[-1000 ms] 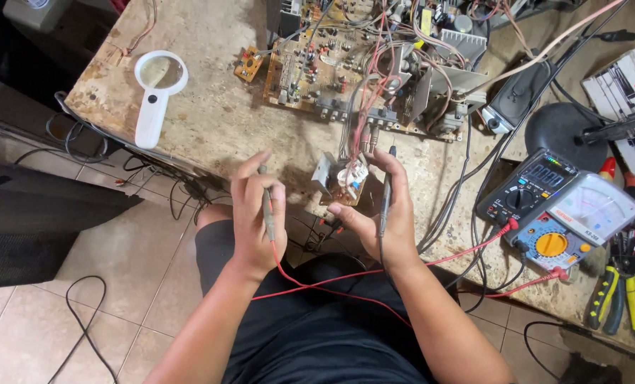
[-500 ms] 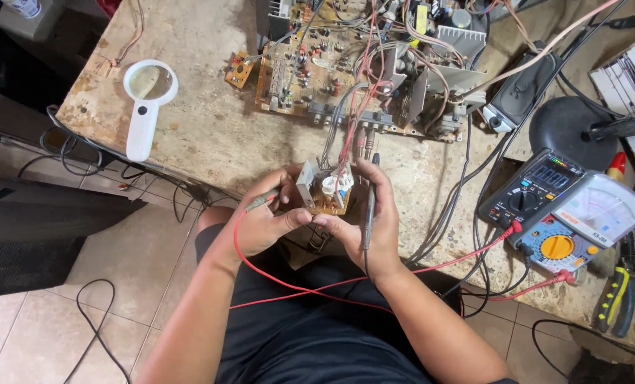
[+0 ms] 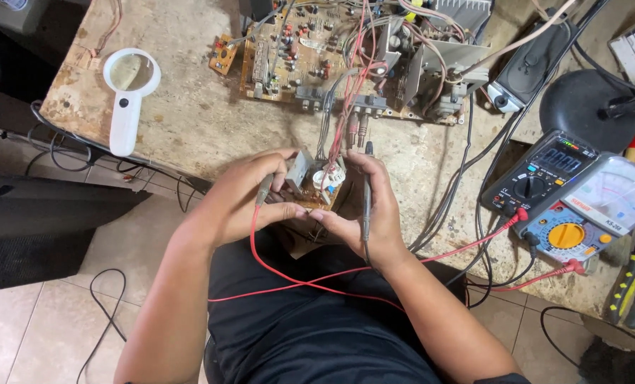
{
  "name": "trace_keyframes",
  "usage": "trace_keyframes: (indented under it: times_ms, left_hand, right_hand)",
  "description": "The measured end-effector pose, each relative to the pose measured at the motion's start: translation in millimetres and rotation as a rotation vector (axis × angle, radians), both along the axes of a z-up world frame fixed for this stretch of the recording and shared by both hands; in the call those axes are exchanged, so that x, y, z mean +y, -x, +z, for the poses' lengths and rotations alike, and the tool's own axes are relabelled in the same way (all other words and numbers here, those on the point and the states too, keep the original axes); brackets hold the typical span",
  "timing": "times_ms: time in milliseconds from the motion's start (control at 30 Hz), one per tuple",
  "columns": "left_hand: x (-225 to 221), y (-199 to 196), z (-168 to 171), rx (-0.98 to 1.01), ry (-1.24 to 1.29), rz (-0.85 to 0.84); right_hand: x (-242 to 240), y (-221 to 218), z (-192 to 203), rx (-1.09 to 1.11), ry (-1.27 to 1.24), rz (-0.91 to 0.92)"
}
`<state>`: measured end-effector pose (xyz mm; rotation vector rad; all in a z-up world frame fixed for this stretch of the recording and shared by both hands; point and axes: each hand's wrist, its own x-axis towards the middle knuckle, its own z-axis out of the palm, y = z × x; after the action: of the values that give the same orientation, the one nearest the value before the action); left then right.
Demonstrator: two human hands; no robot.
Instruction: Repairing a circuit board from a CRT television using a multimeter, soldering iron, and wire strippers.
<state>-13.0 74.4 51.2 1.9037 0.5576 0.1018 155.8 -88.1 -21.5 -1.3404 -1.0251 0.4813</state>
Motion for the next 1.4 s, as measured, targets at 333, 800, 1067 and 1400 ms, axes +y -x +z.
trace_keyframes:
  times_ms: [333, 800, 1067, 1400]
  left_hand:
    - [-15.6, 18.1, -44.7, -0.302, -0.201, 0.316]
    - [-40.4, 8.0, -33.7, -0.376, -0.046, 0.425]
    - [-31.8, 1.7, -33.9, -0.381, -0.007, 0.398]
    - [-22.8, -2.4, -64.1, -0.451, -0.069, 0.315]
  right_hand:
    - [2.2, 1.0, 8.1, -0.230, 0.084, -0.016]
    - [4.6, 8.5, 6.7, -0.390, 0.136, -0.061]
    - [12.0, 15.6, 9.3, -0.581, -0.175, -0.119]
    - [16.7, 1.8, 17.2, -0.639, -0.086, 0.016]
